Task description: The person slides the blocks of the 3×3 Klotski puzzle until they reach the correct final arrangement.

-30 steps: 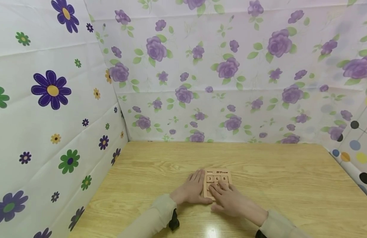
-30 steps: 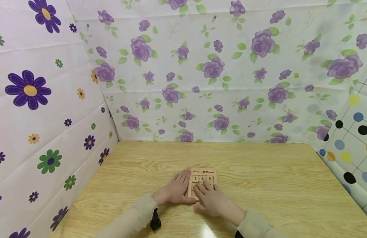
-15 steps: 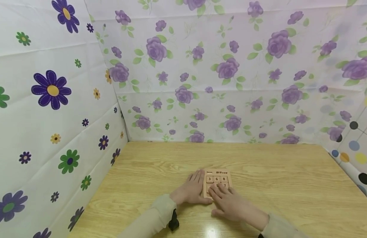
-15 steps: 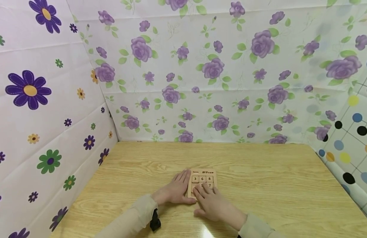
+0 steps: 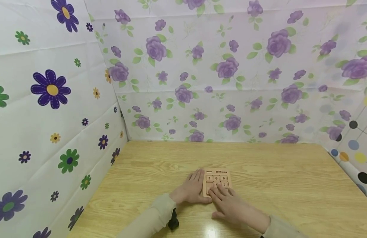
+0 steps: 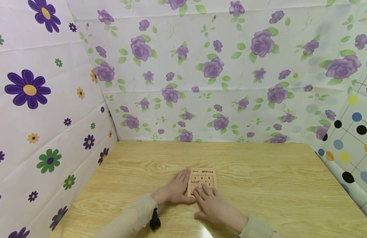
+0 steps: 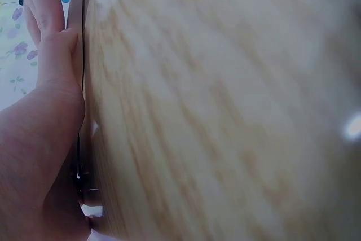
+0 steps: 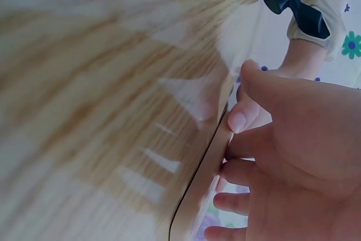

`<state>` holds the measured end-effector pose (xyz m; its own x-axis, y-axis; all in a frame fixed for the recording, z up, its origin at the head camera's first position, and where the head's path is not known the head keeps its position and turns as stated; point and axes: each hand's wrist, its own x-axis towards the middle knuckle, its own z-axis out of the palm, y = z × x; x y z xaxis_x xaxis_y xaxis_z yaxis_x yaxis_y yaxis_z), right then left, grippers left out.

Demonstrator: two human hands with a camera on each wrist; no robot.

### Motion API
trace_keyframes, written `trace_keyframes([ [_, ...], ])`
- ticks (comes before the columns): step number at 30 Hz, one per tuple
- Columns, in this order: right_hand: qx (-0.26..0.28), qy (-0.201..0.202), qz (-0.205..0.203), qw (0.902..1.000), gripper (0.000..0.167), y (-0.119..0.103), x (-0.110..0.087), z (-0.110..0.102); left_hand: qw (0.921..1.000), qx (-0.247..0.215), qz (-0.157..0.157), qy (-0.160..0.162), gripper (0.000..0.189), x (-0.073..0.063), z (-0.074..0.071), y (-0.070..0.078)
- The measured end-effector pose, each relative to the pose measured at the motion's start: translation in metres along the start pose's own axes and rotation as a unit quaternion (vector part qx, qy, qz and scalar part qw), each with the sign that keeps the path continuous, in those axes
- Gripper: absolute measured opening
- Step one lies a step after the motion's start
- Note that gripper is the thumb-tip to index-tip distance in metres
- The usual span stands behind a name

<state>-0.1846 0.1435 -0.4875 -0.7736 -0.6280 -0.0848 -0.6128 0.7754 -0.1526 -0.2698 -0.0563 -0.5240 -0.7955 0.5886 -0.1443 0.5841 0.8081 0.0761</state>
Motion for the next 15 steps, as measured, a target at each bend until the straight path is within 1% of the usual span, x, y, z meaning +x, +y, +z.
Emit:
trace_keyframes([
  [6, -0.011, -0.001, -0.002, 0.9999, 0.082, -0.0028, -0.0011, -0.0007, 1.0000, 0.002, 0.003, 0.002, 0.121, -0.0012, -0.0007, 0.0000],
  [15, -0.010, -0.004, -0.008, 0.9999, 0.083, -0.0062, -0.0057, -0.0028, 1.0000, 0.001, 0.002, -0.001, 0.119, -0.0017, -0.0006, -0.0005],
])
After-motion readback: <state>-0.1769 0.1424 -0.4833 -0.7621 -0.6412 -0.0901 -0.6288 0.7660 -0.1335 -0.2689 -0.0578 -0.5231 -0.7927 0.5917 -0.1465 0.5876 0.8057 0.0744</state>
